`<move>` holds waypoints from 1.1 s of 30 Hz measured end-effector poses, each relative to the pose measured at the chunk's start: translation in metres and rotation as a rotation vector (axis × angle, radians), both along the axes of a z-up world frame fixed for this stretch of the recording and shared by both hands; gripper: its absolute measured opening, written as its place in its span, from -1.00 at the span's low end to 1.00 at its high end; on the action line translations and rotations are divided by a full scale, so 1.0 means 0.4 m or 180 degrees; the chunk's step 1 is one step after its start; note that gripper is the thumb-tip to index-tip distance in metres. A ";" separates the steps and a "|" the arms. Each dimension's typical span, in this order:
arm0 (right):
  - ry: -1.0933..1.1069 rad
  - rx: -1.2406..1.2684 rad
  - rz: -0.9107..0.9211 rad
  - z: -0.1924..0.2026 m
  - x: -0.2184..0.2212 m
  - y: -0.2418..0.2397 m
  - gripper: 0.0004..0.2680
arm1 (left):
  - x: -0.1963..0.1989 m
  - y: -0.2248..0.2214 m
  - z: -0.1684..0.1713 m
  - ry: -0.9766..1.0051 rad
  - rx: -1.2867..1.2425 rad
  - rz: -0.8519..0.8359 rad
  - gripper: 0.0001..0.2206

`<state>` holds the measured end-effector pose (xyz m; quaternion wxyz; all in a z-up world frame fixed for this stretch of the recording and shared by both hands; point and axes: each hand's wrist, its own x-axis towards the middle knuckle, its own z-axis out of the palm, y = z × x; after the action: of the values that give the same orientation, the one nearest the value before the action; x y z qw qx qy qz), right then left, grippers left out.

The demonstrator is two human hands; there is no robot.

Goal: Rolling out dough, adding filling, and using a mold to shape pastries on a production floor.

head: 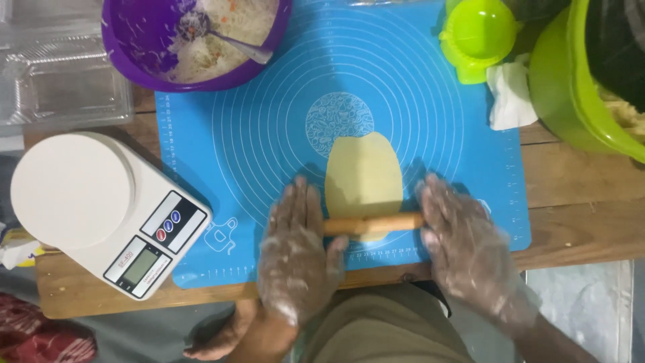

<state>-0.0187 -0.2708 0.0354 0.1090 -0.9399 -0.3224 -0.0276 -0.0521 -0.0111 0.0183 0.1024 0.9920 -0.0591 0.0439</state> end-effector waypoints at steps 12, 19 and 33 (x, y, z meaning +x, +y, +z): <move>0.0408 -0.0634 -0.0617 0.057 0.289 0.092 -0.53 | 0.349 0.031 -0.044 0.0292 0.0311 -0.0139 -0.21; 0.0548 -0.0445 -0.0462 0.075 0.368 0.105 -0.42 | 0.448 0.027 0.028 0.0805 -0.0408 -0.0051 -0.28; 0.0118 -0.0200 -0.0042 -0.001 0.078 0.015 -0.53 | 0.065 0.016 0.018 0.0382 -0.0077 -0.0596 -0.21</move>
<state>0.0124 -0.2647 0.0350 0.0852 -0.9453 -0.3147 -0.0008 -0.0260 -0.0049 0.0255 0.1214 0.9817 -0.1447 -0.0246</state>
